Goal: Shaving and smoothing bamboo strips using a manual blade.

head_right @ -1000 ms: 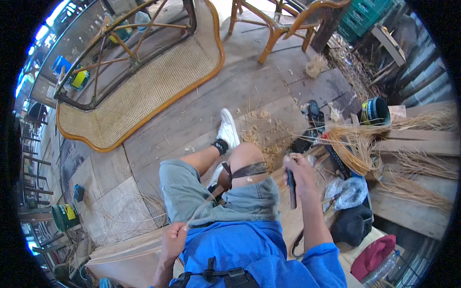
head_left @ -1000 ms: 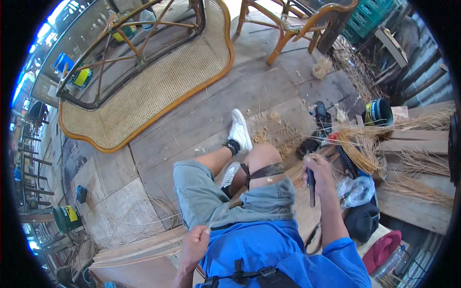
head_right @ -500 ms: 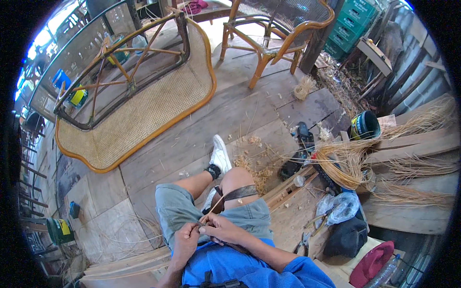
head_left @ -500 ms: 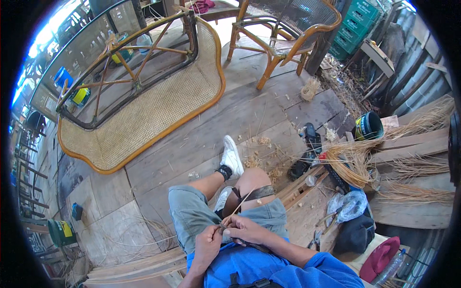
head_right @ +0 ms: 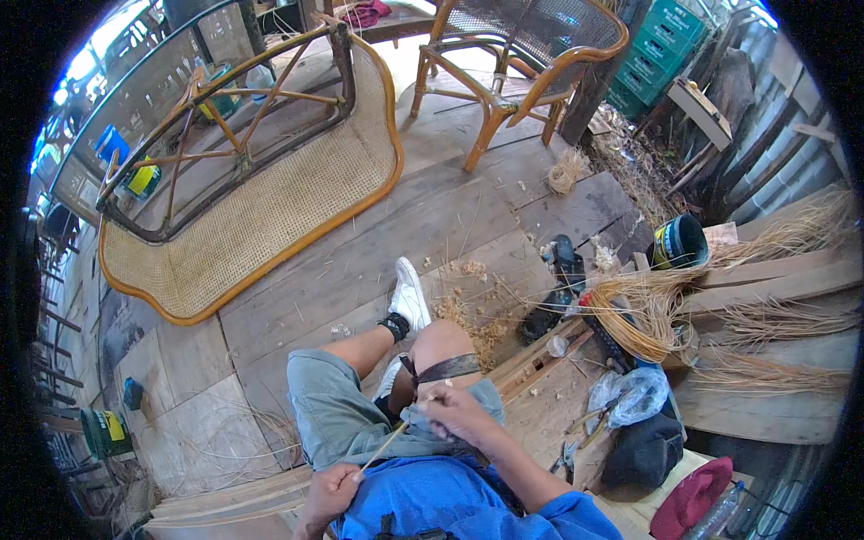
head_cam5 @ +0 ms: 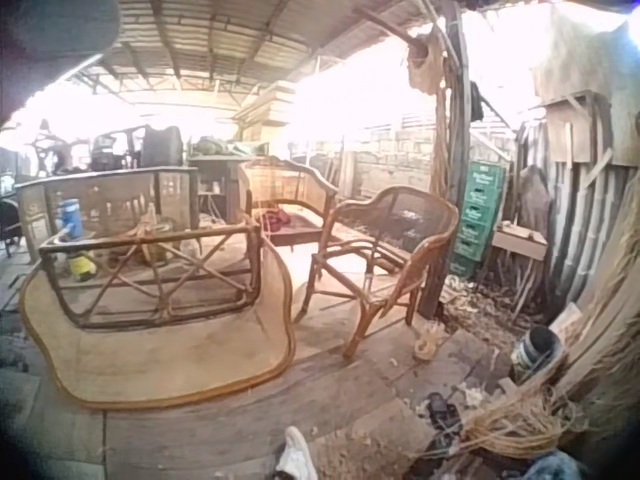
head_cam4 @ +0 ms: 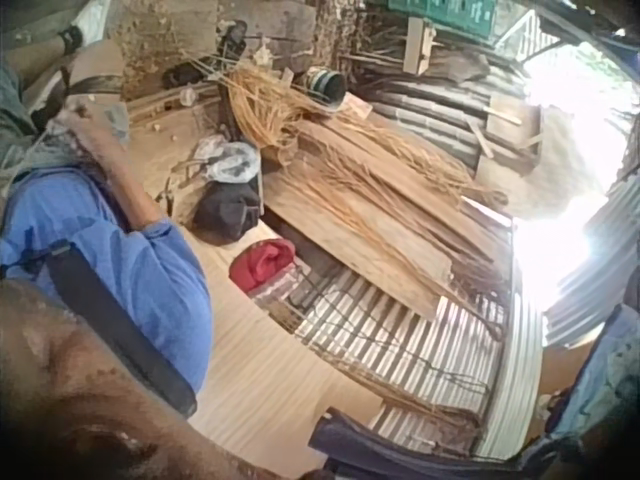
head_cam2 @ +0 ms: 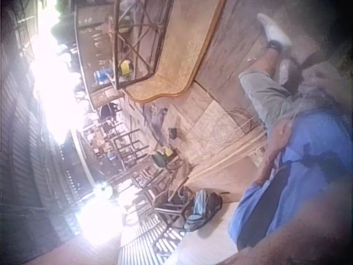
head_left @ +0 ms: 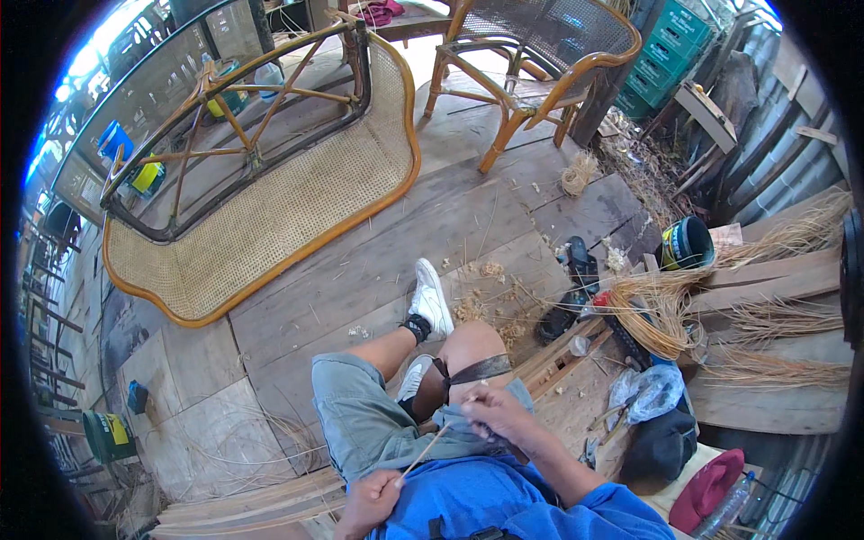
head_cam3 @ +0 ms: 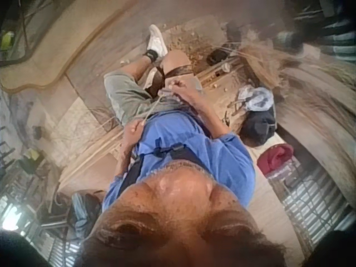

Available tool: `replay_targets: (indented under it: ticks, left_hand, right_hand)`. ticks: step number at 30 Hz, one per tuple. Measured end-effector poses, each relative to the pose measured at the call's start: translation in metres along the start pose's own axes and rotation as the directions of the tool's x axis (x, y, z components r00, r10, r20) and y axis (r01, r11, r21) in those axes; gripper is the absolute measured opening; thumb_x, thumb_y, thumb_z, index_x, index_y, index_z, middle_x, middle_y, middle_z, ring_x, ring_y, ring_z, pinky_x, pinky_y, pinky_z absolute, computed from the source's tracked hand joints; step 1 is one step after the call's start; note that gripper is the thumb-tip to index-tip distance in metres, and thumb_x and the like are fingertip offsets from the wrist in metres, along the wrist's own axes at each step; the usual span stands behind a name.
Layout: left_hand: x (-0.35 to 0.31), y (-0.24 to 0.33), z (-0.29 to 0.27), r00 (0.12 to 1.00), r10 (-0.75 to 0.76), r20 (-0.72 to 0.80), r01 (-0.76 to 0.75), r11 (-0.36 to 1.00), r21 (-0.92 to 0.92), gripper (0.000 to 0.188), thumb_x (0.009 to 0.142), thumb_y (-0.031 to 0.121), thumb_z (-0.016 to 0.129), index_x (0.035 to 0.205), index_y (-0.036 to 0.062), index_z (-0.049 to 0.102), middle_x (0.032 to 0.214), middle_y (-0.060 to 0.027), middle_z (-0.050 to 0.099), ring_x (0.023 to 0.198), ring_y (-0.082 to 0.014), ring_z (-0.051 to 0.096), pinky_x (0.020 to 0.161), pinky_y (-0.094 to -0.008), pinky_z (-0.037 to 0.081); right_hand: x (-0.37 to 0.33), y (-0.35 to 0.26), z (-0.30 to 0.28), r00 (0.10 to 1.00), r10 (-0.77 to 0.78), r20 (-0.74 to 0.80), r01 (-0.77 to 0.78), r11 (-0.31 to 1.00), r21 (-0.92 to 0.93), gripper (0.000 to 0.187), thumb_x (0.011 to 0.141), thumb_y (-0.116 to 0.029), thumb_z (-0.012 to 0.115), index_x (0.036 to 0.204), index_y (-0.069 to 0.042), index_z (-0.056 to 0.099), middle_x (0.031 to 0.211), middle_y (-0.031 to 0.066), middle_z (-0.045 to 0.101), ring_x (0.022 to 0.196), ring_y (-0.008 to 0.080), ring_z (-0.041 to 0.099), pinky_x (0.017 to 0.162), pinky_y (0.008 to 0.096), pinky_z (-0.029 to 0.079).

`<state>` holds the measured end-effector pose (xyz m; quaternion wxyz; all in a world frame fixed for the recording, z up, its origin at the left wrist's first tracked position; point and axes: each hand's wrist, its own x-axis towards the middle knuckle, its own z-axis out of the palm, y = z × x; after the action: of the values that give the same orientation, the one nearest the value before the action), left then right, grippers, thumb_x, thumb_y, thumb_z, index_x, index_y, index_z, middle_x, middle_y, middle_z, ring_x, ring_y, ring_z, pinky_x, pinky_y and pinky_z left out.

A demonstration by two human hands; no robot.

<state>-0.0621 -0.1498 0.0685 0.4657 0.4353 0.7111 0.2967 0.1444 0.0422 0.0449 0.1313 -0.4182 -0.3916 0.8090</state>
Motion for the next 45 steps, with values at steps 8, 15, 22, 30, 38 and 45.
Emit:
replay_targets:
  ticks: [8, 15, 22, 30, 38, 45]
  left_hand:
    - [0.005, -0.006, -0.033, 0.942, -0.108, -0.318, 0.127, 0.991, 0.039, 0.014, 0.085, 0.013, 0.056, 0.087, 0.0004, 0.062, 0.068, -0.0094, 0.059, 0.060, -0.0125, 0.054, 0.056, -0.0284, 0.044]
    - [0.055, 0.027, 0.017, 0.984, 0.025, -0.178, -0.031, 0.999, -0.035, 0.011, 0.084, 0.011, 0.057, 0.085, 0.0005, 0.062, 0.065, -0.0075, 0.058, 0.060, -0.0078, 0.050, 0.054, -0.0249, 0.041]
    - [0.060, 0.023, 0.023, 0.973, 0.029, -0.228, -0.071, 0.981, -0.181, 0.010, 0.086, 0.007, 0.054, 0.086, 0.0000, 0.061, 0.066, 0.0001, 0.055, 0.060, -0.0053, 0.045, 0.054, -0.0222, 0.038]
    - [0.053, 0.025, 0.016, 0.992, -0.023, -0.124, -0.005, 0.976, -0.217, 0.010, 0.086, 0.007, 0.054, 0.086, 0.0002, 0.061, 0.063, 0.0042, 0.050, 0.059, -0.0038, 0.042, 0.052, -0.0194, 0.034]
    - [0.002, -0.007, -0.018, 0.991, -0.094, 0.094, 0.106, 0.985, -0.132, 0.014, 0.085, 0.013, 0.055, 0.085, -0.0001, 0.061, 0.064, 0.0039, 0.052, 0.058, -0.0037, 0.044, 0.051, -0.0214, 0.035]
    - [0.027, 0.002, -0.090, 0.927, 0.099, -0.361, 0.058, 0.915, 0.400, 0.008, 0.078, 0.010, 0.059, 0.079, 0.0019, 0.061, 0.063, -0.0103, 0.052, 0.058, -0.0233, 0.052, 0.054, -0.0338, 0.041]
  right_hand:
    - [-0.009, -0.031, -0.016, 0.973, -0.083, -0.218, 0.045, 0.984, -0.174, 0.020, 0.086, -0.019, 0.057, 0.100, -0.005, 0.054, 0.066, 0.0004, 0.053, 0.050, 0.0062, 0.048, 0.043, 0.0196, 0.039]
    - [0.009, 0.004, 0.065, 0.973, -0.087, 0.213, 0.078, 0.996, 0.052, 0.026, 0.087, -0.020, 0.059, 0.104, -0.005, 0.048, 0.064, -0.0013, 0.047, 0.049, 0.0045, 0.043, 0.040, 0.0197, 0.031]
    - [0.010, 0.016, 0.051, 0.945, -0.049, 0.324, 0.058, 0.998, -0.019, 0.024, 0.087, -0.023, 0.058, 0.098, -0.005, 0.046, 0.064, -0.0009, 0.047, 0.047, 0.0040, 0.041, 0.038, 0.0184, 0.031]
    - [0.011, 0.016, 0.048, 0.976, -0.088, 0.200, 0.089, 0.996, 0.007, 0.025, 0.086, -0.025, 0.059, 0.095, -0.004, 0.049, 0.065, -0.0013, 0.047, 0.045, 0.0047, 0.041, 0.038, 0.0205, 0.032]
    - [-0.003, -0.003, 0.001, 0.976, -0.040, -0.213, 0.008, 0.989, -0.149, 0.021, 0.085, -0.027, 0.060, 0.084, -0.007, 0.052, 0.063, -0.0008, 0.050, 0.046, 0.0070, 0.046, 0.038, 0.0218, 0.036]
    - [-0.015, -0.046, -0.055, 0.856, -0.194, -0.480, 0.355, 0.894, 0.272, 0.024, 0.089, -0.028, 0.048, 0.081, -0.006, 0.052, 0.060, 0.0029, 0.051, 0.044, 0.0123, 0.048, 0.036, 0.0260, 0.039]
